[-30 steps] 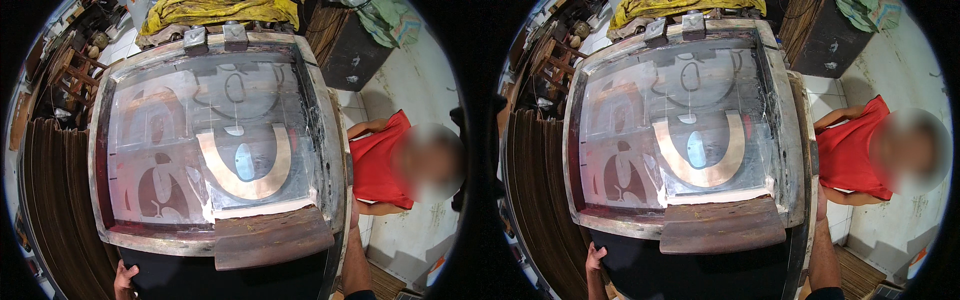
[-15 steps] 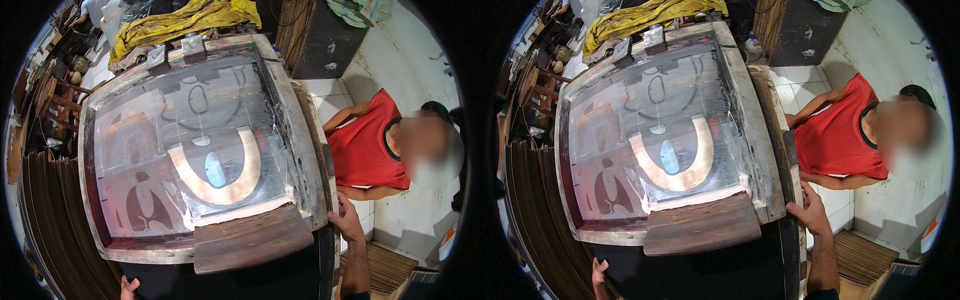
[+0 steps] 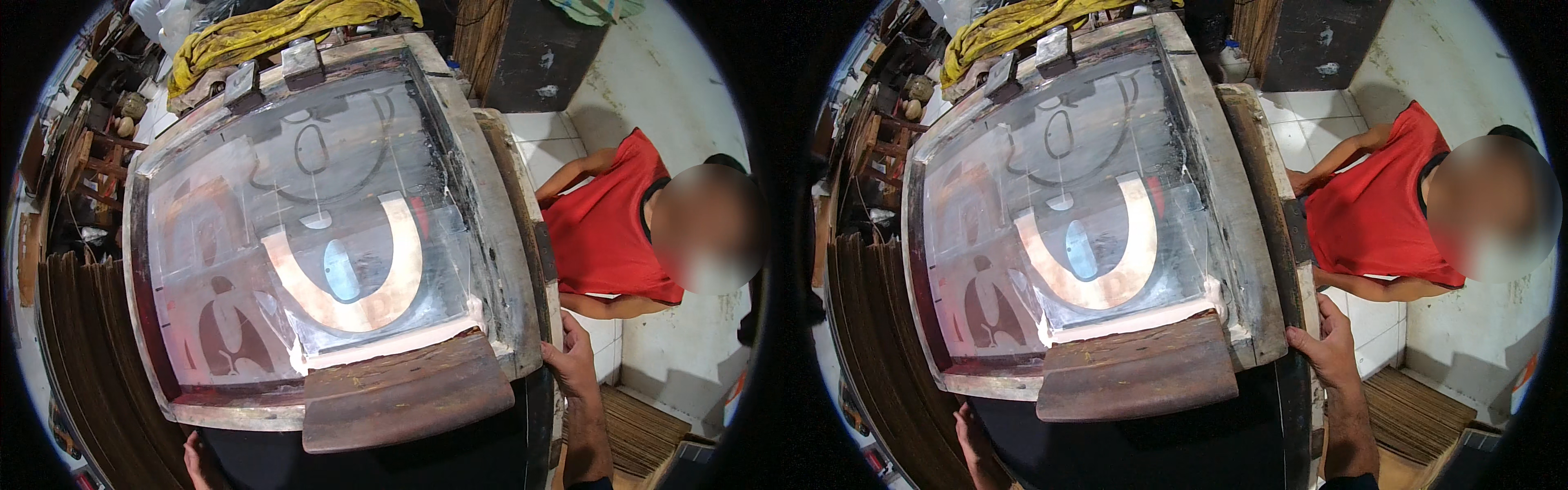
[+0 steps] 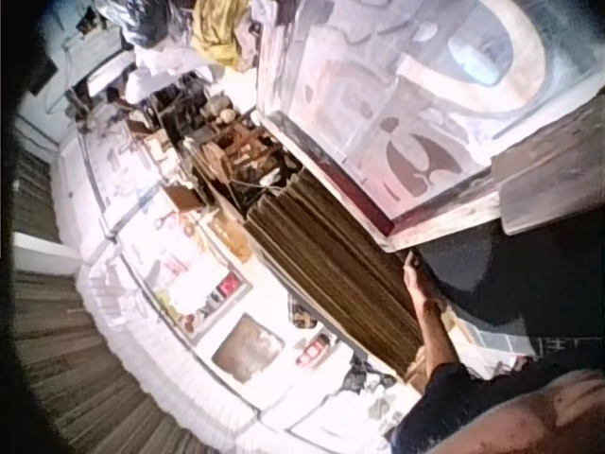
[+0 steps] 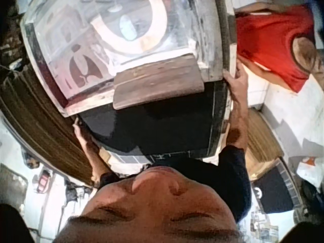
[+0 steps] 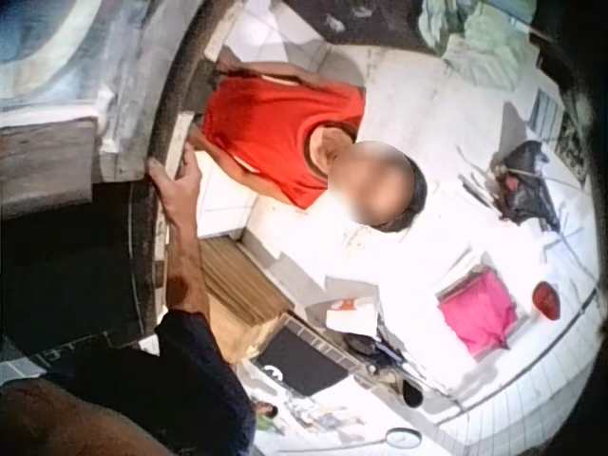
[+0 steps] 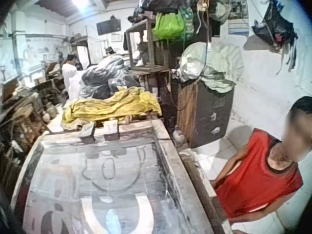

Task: The person aligns a screen printing frame over a black board, uses a squeegee to press the screen, and then uses a small tool to scrape residue from the screen mesh. The person repeats the alignment and scraping process on the same board.

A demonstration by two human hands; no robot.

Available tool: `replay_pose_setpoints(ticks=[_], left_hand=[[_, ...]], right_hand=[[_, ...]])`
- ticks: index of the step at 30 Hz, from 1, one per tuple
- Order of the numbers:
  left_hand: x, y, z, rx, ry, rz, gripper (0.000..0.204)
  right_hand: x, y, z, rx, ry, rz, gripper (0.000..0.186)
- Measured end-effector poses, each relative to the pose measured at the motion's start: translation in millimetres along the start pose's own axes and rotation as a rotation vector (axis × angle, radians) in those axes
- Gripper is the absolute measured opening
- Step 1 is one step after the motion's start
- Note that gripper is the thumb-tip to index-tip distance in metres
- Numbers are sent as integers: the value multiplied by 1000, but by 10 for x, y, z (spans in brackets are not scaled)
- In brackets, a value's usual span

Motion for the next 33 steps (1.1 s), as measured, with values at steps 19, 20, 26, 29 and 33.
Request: replay_pose_setpoints(ticks=[19, 20, 26, 29, 33], left_hand=[[445, 201, 399, -246, 333, 73, 95], [451, 184, 390, -253, 332, 54, 95], [472, 90, 332, -159, 308, 53, 90], [464, 93, 327, -147, 319, 57, 88], [466, 112, 338, -184, 333, 18, 88]], right_hand=[[27, -48, 13, 47, 33, -38, 68], [30, -57, 20, 52, 32, -38, 68], [45, -93, 43, 35, 26, -53, 68], [38, -95, 34, 21, 18, -58, 68], [24, -65, 6, 16, 36, -54, 69]])
Point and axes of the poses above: each hand's wrist, its own x-axis away from the middle knuckle, its own y-axis out of the back of the hand, z = x × y, the point moved 1 cm from there along -x, towards the middle knuckle, and after that the axes turned 11 degrees about -x, right-handed, at the moved point
